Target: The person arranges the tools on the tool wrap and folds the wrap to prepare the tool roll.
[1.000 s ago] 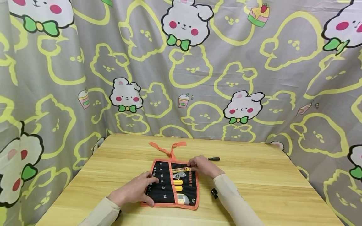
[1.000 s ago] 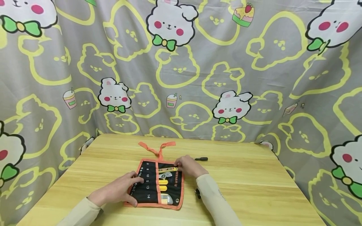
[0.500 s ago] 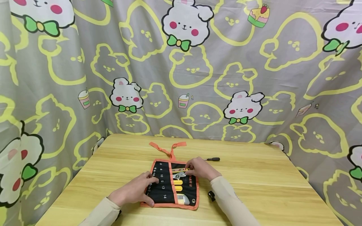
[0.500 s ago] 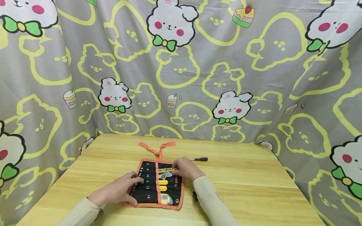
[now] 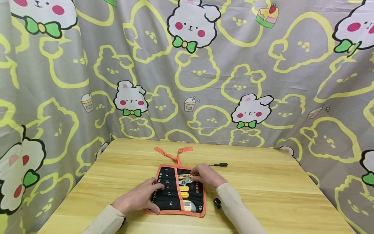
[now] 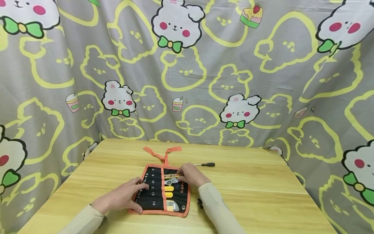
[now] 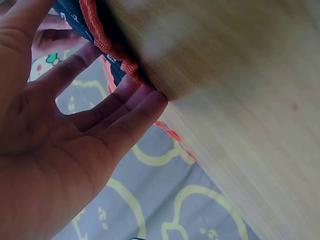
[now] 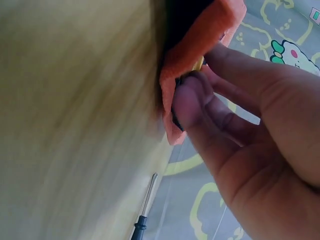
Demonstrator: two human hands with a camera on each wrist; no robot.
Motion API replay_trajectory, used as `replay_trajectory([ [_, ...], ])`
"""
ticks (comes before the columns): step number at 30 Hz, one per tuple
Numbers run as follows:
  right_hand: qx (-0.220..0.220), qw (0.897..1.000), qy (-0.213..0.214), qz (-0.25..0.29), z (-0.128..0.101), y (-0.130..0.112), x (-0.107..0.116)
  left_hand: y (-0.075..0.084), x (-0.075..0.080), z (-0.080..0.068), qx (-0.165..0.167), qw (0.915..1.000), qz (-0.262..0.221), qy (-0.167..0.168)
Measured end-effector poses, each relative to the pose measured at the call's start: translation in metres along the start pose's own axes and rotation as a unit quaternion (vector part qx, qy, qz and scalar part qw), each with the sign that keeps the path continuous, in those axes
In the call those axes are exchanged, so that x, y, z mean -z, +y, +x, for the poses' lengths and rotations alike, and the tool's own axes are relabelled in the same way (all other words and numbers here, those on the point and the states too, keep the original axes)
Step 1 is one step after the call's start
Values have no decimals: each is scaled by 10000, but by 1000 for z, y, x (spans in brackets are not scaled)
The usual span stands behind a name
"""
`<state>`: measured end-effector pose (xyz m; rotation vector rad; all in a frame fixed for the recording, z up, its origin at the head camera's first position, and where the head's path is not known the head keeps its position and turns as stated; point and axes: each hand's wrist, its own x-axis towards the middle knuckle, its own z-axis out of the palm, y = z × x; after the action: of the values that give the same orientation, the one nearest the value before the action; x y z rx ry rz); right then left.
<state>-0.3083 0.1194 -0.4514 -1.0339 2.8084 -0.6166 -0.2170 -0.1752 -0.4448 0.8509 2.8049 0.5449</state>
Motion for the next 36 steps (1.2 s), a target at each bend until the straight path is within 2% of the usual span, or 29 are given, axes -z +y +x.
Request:
replay_trajectory([
  [6,-330,9993,65,154,-3,2,3,1,-1,1,49,10000,-24,-28],
  [11,-239,9992,294,104,-2,4,5,2,0,0,39,10000,-21,-10],
  [22,-12,9988,463,-140,1,2,3,0,-1,-1,25,10000,-3,-38],
  [36,-60,9988,432,-217,3,-4,0,1,0,-2,57,10000,-19,-21],
])
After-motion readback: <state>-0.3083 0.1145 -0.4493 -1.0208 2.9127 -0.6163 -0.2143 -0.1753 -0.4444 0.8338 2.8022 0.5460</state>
